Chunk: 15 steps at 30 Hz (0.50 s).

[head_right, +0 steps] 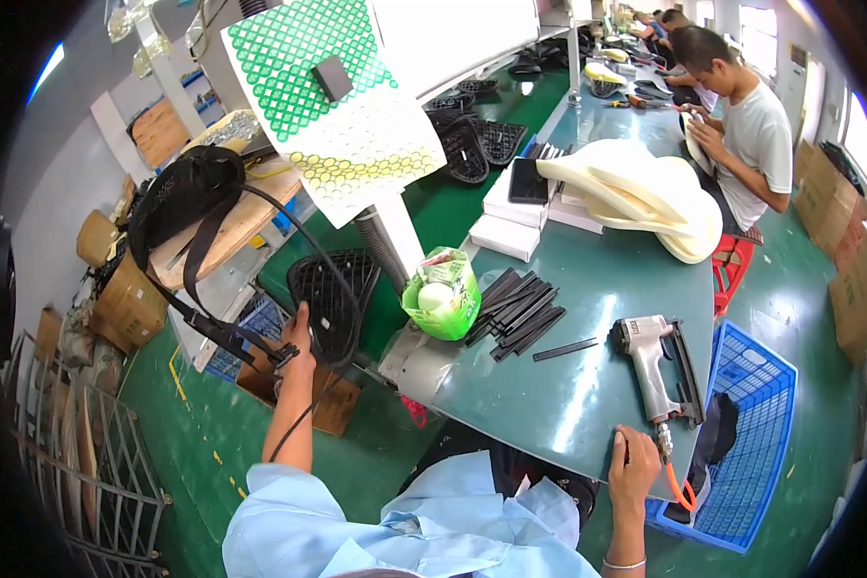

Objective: Assembling bicycle seats by stapling the synthetic cover to the plastic seat base using a pneumatic staple gun.

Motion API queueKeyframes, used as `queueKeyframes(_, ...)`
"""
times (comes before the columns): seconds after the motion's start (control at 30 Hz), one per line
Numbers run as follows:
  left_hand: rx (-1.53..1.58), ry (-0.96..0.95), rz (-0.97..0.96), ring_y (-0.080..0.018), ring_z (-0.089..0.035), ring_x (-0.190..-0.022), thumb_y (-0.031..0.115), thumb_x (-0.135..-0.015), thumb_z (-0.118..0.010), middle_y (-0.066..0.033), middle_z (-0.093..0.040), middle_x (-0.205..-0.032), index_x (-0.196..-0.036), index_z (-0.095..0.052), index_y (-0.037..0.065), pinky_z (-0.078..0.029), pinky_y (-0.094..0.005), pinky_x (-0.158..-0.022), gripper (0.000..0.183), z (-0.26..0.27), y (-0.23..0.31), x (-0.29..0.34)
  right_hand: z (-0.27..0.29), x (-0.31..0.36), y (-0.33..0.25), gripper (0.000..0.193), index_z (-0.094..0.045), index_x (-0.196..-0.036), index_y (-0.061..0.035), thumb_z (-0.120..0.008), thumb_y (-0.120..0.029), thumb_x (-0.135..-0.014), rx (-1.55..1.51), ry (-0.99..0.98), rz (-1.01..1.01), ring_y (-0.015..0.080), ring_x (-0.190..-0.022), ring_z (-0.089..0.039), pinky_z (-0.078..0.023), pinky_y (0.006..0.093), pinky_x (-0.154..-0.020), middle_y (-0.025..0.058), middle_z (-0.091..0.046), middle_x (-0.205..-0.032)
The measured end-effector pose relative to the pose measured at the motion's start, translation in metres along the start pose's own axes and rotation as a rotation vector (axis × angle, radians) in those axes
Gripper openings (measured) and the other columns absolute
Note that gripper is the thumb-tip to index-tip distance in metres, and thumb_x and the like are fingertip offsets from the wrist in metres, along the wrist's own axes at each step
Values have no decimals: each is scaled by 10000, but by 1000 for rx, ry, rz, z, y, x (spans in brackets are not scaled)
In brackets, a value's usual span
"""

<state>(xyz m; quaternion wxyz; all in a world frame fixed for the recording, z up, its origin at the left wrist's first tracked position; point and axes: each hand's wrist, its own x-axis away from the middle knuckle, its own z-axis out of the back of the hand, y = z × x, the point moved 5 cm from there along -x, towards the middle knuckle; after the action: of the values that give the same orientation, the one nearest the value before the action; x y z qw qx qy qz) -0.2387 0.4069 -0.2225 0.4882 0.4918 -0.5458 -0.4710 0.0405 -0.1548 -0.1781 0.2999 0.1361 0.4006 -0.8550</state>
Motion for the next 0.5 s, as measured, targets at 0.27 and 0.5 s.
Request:
queueKeyframes(0.27, -534, 105, -64, -260, -576, -721, 457, -884, -589, -92, -556, -722, -862, -600, -57, -464, -376, -652, 515, -153, 7, -57, 2, 0, 0, 84, -639, -877, -11, -578, -40, -829, 47, 56, 47, 286, -692, -577, -439, 378, -639, 121, -599, -741)
queueKeyframes(0.5, 578, -772, 189, -205, -558, -963, 423, -945, -473, -50, -586, -1042, -1119, -544, 86, -466, -351, -836, 386, -254, -39, -102, -1, -1, -3, 86, -645, -868, -8, -596, -40, -806, 24, 45, 46, 296, -671, -570, -437, 382, -621, 130, -595, -727)
